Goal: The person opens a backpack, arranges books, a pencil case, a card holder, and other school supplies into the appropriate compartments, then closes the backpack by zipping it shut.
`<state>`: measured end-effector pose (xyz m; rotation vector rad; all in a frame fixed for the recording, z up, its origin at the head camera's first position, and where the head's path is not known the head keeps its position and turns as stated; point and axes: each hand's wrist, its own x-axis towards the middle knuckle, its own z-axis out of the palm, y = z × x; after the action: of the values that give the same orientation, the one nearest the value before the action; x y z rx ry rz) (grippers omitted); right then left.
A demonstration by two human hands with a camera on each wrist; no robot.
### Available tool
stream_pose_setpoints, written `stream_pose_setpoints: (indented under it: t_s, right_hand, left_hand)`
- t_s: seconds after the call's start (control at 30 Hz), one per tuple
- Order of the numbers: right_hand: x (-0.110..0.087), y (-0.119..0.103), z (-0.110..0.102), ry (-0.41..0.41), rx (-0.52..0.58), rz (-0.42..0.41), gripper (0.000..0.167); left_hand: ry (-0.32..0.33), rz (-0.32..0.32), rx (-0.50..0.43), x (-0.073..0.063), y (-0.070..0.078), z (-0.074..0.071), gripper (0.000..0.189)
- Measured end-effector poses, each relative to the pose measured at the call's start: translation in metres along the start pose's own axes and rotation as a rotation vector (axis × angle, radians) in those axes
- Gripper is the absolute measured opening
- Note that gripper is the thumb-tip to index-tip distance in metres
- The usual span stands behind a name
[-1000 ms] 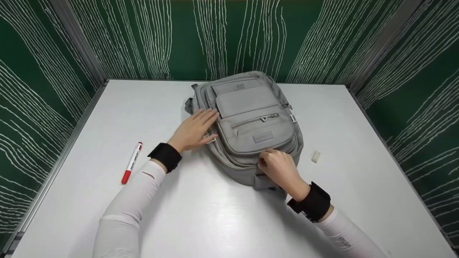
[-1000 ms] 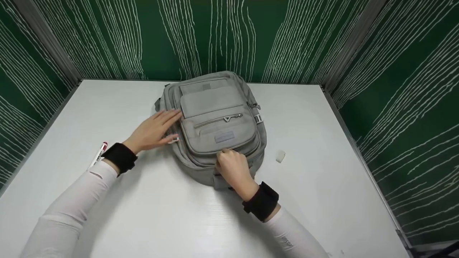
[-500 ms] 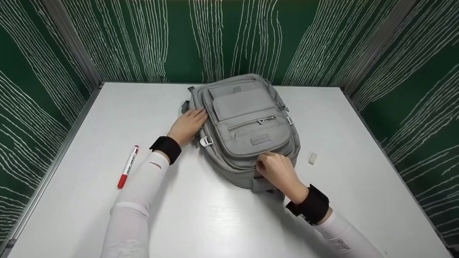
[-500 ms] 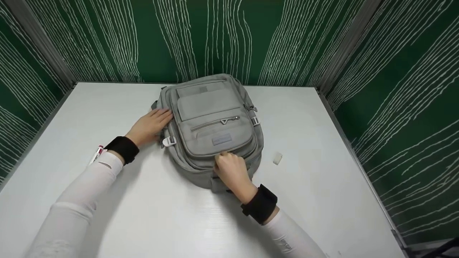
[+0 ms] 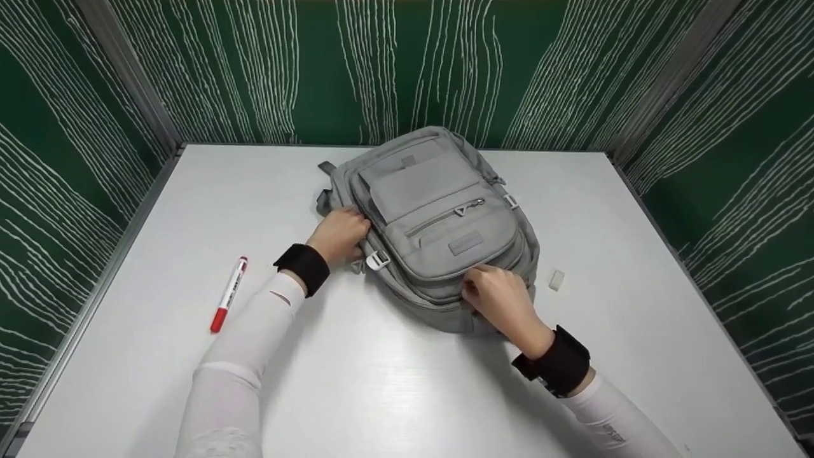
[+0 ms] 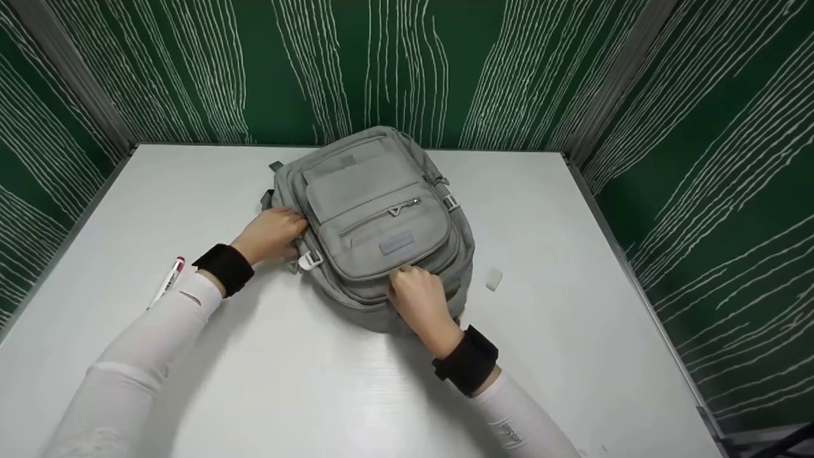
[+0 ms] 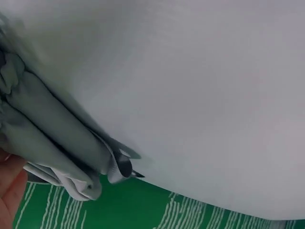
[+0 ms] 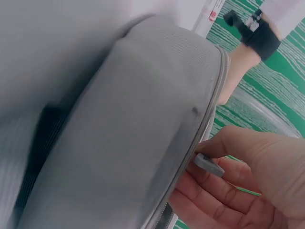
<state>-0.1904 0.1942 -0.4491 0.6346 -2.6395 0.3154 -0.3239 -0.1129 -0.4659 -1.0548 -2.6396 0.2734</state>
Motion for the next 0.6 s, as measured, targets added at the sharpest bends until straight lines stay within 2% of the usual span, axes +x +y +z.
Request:
stream_pose_setpoints:
  t_s: [0.1,0.3,0.53,0.6]
  right_hand:
    - [0.000,0.002,-0.002,0.011,-0.008,0.020,0.016]
    - [-0.001,0.007,-0.004,0.031,-0.027,0.022,0.019]
    - [-0.002,0.005,-0.004,0.036,-0.034,0.011,0.020]
    - [-0.002,0.004,-0.004,0.031,-0.034,0.013,0.017]
  left_hand:
    - [0.026,-0.037,-0.005,-0.007,0.011,-0.001,0.032]
    - [0.048,-0.129,-0.050,-0.011,0.036,-0.006,0.025]
    - [0.036,-0.234,-0.041,-0.006,0.071,-0.017,0.023]
    - [0.010,-0.273,-0.033,-0.003,0.082,-0.022,0.024]
